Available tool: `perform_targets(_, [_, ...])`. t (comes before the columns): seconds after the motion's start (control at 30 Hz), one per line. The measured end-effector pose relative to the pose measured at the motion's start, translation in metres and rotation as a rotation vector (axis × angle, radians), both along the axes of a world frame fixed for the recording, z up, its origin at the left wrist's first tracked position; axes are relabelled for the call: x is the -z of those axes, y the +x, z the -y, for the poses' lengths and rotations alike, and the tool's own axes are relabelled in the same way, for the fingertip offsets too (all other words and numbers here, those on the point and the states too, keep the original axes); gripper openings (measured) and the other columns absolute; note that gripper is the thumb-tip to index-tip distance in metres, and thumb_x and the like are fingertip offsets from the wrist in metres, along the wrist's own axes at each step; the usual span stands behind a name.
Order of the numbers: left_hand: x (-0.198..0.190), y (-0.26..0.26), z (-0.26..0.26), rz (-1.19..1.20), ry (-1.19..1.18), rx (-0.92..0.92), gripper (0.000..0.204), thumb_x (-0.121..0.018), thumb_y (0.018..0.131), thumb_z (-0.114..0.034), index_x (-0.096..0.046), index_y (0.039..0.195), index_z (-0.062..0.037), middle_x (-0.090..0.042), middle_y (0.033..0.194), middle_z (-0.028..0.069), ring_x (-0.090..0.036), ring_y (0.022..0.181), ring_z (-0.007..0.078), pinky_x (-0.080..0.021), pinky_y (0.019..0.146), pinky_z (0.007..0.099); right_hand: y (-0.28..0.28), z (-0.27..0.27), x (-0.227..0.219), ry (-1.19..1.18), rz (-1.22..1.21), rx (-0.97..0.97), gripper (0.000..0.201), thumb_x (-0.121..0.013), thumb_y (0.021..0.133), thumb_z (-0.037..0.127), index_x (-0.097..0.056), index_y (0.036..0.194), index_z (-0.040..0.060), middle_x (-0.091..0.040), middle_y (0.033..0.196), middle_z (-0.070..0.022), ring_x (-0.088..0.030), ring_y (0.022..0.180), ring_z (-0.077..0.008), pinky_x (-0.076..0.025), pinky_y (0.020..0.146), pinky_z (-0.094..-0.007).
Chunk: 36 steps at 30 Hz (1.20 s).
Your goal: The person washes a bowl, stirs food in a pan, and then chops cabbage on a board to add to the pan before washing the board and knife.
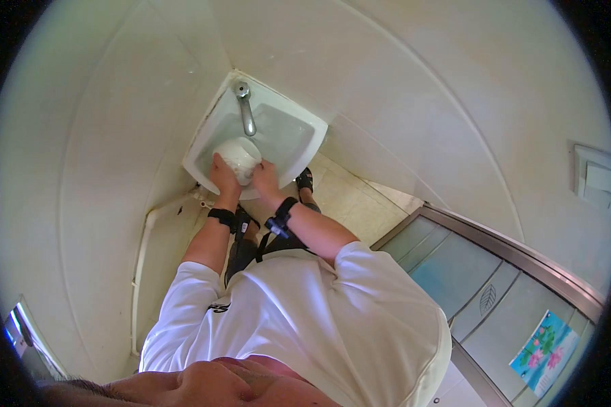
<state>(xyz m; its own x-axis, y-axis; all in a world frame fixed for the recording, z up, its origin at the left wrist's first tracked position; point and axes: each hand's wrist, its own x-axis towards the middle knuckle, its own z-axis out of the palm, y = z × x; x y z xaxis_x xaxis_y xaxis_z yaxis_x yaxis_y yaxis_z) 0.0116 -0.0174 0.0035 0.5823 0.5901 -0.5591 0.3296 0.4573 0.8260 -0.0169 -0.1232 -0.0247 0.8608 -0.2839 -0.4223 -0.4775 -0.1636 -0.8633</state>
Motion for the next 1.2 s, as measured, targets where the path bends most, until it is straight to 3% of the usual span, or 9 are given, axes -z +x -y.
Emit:
perform_targets(0.17, [-0.016, -0.007, 0.023, 0.064, 0.715, 0.717, 0.035, -0.05, 0.099, -0.03, -0.063, 0.095, 0.0033, -0.067, 0.082, 0.022, -0.065, 0.077, 0.0377, -0.05, 0.067, 0.044, 0.055, 0.043, -0.044, 0.329, -0.083, 0.196, 0.031, -0.055, 0.094, 0.02, -0.064, 0.109, -0.0042, -0.066, 0.086, -0.006, -0.061, 0.068, -0.0171, -0.049, 0.064, -0.0291])
perform_targets(0.27, [-0.022, -0.01, 0.034, 0.031, 0.899, 1.147, 0.027, -0.054, 0.096, -0.026, -0.063, 0.091, -0.0014, -0.067, 0.084, 0.02, -0.064, 0.078, 0.0406, -0.05, 0.066, 0.0477, 0.072, 0.056, -0.043, 0.262, -0.267, -0.181, 0.035, -0.06, 0.091, 0.021, -0.061, 0.111, -0.0085, -0.067, 0.083, -0.0073, -0.064, 0.074, -0.0172, -0.052, 0.068, -0.0288])
perform_targets(0.5, [0.001, -0.005, 0.033, 0.079, 0.864, 1.447, 0.036, -0.049, 0.097, -0.033, -0.065, 0.088, -0.0027, -0.068, 0.092, 0.0185, -0.066, 0.08, 0.0363, -0.049, 0.078, 0.0505, 0.087, 0.068, -0.008, -0.529, -0.311, -0.609, 0.035, -0.052, 0.091, 0.02, -0.059, 0.11, -0.0087, -0.067, 0.092, -0.028, -0.069, 0.078, -0.0359, -0.053, 0.077, -0.044])
perform_targets(0.7, [0.023, 0.005, -0.011, 0.127, 1.799, 1.566, 0.04, -0.047, 0.097, -0.04, -0.072, 0.099, -0.0082, -0.07, 0.101, 0.0108, -0.063, 0.104, 0.0274, -0.025, 0.112, 0.0498, 0.091, 0.057, 0.0, -0.629, -0.296, -0.575, 0.028, -0.053, 0.089, 0.021, -0.066, 0.097, -0.0021, -0.068, 0.1, -0.0254, -0.065, 0.095, -0.0422, -0.051, 0.084, -0.0498])
perform_targets(0.8, [0.016, 0.003, -0.013, 0.088, 1.132, 1.765, 0.038, -0.055, 0.092, -0.039, -0.071, 0.099, -0.0057, -0.069, 0.101, 0.0144, -0.062, 0.102, 0.0301, -0.031, 0.11, 0.0483, 0.089, 0.063, 0.02, -0.706, -0.181, -0.608, 0.031, -0.054, 0.09, 0.025, -0.066, 0.094, -0.0035, -0.067, 0.087, -0.0239, -0.066, 0.081, -0.0386, -0.052, 0.076, -0.048])
perform_targets(0.9, [0.005, -0.006, -0.018, 0.365, 1.086, 1.358, 0.036, -0.063, 0.087, -0.031, -0.066, 0.11, -0.0029, -0.066, 0.1, 0.0196, -0.062, 0.097, 0.0354, -0.034, 0.108, 0.0478, 0.108, 0.079, 0.032, -0.521, -0.268, -0.674, 0.033, -0.056, 0.088, 0.026, -0.066, 0.088, -0.005, -0.066, 0.07, -0.0194, -0.066, 0.061, -0.0312, -0.052, 0.06, -0.0426])
perform_targets(1.0, [0.009, -0.003, -0.017, 0.054, 1.241, 0.621, 0.05, -0.07, 0.081, -0.028, -0.056, 0.123, -0.0034, -0.062, 0.104, 0.0218, -0.063, 0.094, 0.0347, -0.046, 0.098, 0.0451, 0.114, 0.09, 0.02, -0.219, -0.45, -0.747, 0.03, -0.059, 0.084, 0.025, -0.065, 0.083, -0.0048, -0.062, 0.064, -0.0123, -0.059, 0.052, -0.0238, -0.047, 0.048, -0.0372])
perform_targets(1.07, [0.026, 0.012, -0.023, -0.212, -0.011, 0.816, 0.058, -0.065, 0.078, -0.018, -0.047, 0.13, -0.0032, -0.056, 0.114, 0.0194, -0.063, 0.097, 0.0331, -0.055, 0.083, 0.0432, 0.118, 0.09, 0.001, -0.132, -0.449, -0.779, 0.029, -0.06, 0.081, 0.024, -0.065, 0.081, -0.0048, -0.06, 0.061, -0.0089, -0.055, 0.048, -0.0204, -0.043, 0.043, -0.0348])
perform_targets(1.2, [0.047, 0.016, -0.021, -0.174, -0.43, 0.588, 0.067, -0.053, 0.074, -0.007, -0.036, 0.139, -0.0035, -0.049, 0.127, 0.018, -0.061, 0.104, 0.0316, -0.057, 0.077, 0.0473, 0.119, 0.09, -0.023, -0.206, -0.443, -0.841, 0.027, -0.063, 0.083, 0.022, -0.066, 0.088, -0.0041, -0.062, 0.071, -0.0096, -0.058, 0.06, -0.0223, -0.047, 0.055, -0.0372])
